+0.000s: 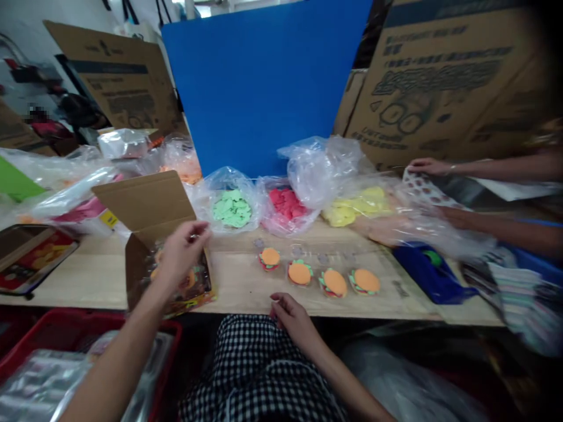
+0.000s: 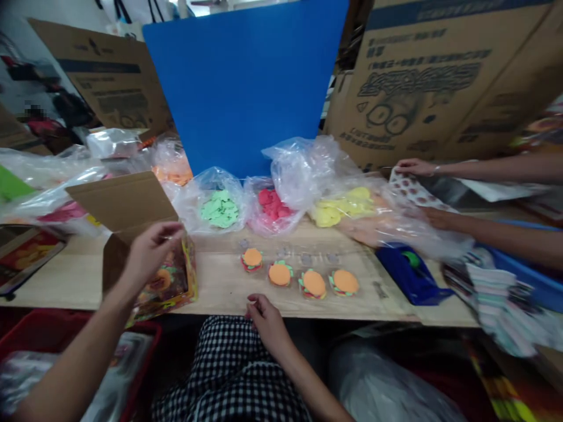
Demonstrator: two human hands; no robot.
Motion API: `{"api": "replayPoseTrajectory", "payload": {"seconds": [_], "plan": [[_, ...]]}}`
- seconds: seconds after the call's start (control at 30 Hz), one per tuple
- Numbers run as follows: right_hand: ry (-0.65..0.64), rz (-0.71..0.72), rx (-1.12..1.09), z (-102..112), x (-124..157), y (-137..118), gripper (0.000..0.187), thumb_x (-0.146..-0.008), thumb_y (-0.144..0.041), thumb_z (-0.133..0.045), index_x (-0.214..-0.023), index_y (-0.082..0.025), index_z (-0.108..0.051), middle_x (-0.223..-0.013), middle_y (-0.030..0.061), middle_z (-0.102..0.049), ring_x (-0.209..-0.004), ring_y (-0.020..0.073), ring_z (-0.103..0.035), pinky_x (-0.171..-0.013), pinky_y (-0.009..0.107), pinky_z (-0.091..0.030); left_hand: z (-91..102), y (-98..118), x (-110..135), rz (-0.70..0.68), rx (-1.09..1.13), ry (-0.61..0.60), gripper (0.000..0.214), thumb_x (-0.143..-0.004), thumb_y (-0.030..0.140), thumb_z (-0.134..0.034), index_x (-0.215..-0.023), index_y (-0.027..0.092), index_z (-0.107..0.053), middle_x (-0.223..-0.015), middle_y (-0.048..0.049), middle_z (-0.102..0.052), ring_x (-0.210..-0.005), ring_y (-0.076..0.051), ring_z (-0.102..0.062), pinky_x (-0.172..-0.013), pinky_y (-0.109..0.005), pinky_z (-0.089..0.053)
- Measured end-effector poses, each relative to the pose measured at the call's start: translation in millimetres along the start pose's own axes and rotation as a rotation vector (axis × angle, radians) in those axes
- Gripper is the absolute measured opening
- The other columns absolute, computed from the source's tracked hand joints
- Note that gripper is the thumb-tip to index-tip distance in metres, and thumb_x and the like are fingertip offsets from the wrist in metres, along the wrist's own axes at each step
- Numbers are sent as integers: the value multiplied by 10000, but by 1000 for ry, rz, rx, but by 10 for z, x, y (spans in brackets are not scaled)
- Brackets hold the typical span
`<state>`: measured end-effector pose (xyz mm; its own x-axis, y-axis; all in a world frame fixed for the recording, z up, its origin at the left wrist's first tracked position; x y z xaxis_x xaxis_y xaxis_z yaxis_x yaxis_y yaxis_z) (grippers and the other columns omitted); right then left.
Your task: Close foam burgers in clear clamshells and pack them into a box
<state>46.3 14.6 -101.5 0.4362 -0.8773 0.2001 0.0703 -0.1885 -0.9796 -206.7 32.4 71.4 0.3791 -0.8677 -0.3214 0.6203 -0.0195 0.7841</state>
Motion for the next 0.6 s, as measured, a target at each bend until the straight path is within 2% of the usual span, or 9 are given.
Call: {"api": "replayPoseTrajectory", "payload": {"seconds": [0.07, 0.1, 0.17, 0.2, 0.27, 0.33, 0.43, 0.6], "plan": [[20, -67, -82, -14, -47, 79, 308, -710, -417, -502, -925, -199, -476, -630, -23, -568, -437, 99, -465, -437, 238, -336, -636, -78, 37, 81, 93, -131, 364, -593, 305, -670, -929, 175, -615, -908, -75, -622, -768, -198, -560, -726, -291, -417], [27, -105, -132, -23, -72, 120, 329, -686, -406, -515, -941, -205, -463, -642, -23, -580, -427, 94, -470, -421, 228, -327, -914, -170, 35, 138, 60, -152, 400, -570, 291, -684, -943, 169, -605, -955, -96, -613, -775, -206, -566, -713, -289, -413], [38, -170, -235, -38, -137, 188, 405, -611, -392, -560, -963, -233, -438, -653, -37, -596, -413, 93, -485, -387, 210, -317, -1311, -411, -18, 283, -115, -108, 406, -564, 306, -674, -923, 137, -587, -986, -132, -601, -843, -243, -568, -714, -292, -399], [46, -189, -280, -36, -182, 211, 455, -562, -388, -588, -966, -256, -427, -643, -53, -597, -412, 98, -496, -374, 203, -319, -1466, -499, -71, 311, -150, -101, 398, -580, 325, -654, -906, 109, -579, -961, -157, -602, -884, -276, -559, -717, -308, -393], [72, -198, -312, 0, -292, 231, 533, -469, -371, -633, -950, -292, -415, -596, -90, -585, -399, 111, -508, -352, 199, -329, -1682, -633, -203, 340, -175, -103, 370, -609, 356, -612, -855, 83, -568, -849, -163, -614, -877, -318, -558, -688, -334, -388], [93, -188, -321, 46, -392, 226, 553, -433, -358, -647, -932, -314, -414, -572, -114, -573, -403, 119, -521, -355, 203, -352, -1783, -715, -316, 350, -161, -114, 302, -619, 342, -587, -786, 91, -564, -707, -125, -610, -783, -322, -576, -628, -336, -386], [95, -166, -359, 73, -444, 200, 553, -457, -347, -648, -958, -307, -415, -607, -101, -574, -452, 119, -545, -391, 213, -384, -1761, -775, -348, 361, -150, -99, 186, -597, 255, -586, -712, 113, -551, -599, -75, -580, -664, -289, -578, -570, -322, -380], [74, -139, -431, 54, -335, 148, 515, -611, -328, -592, -1068, -210, -386, -735, -22, -570, -541, 97, -548, -445, 204, -395, -1547, -776, -44, 303, -142, 31, 272, -651, 197, -557, -908, 139, -491, -853, -85, -605, -770, -205, -579, -640, -284, -426]]}}
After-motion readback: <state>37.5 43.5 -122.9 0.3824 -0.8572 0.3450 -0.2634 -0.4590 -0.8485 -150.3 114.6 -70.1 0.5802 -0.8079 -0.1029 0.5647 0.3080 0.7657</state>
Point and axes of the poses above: each hand's wrist, its own x-axis away from the middle knuckle, its own z-axis out of the back of the hand, y = z × x, the point moved 7 cm from there along -x, towards the middle knuckle
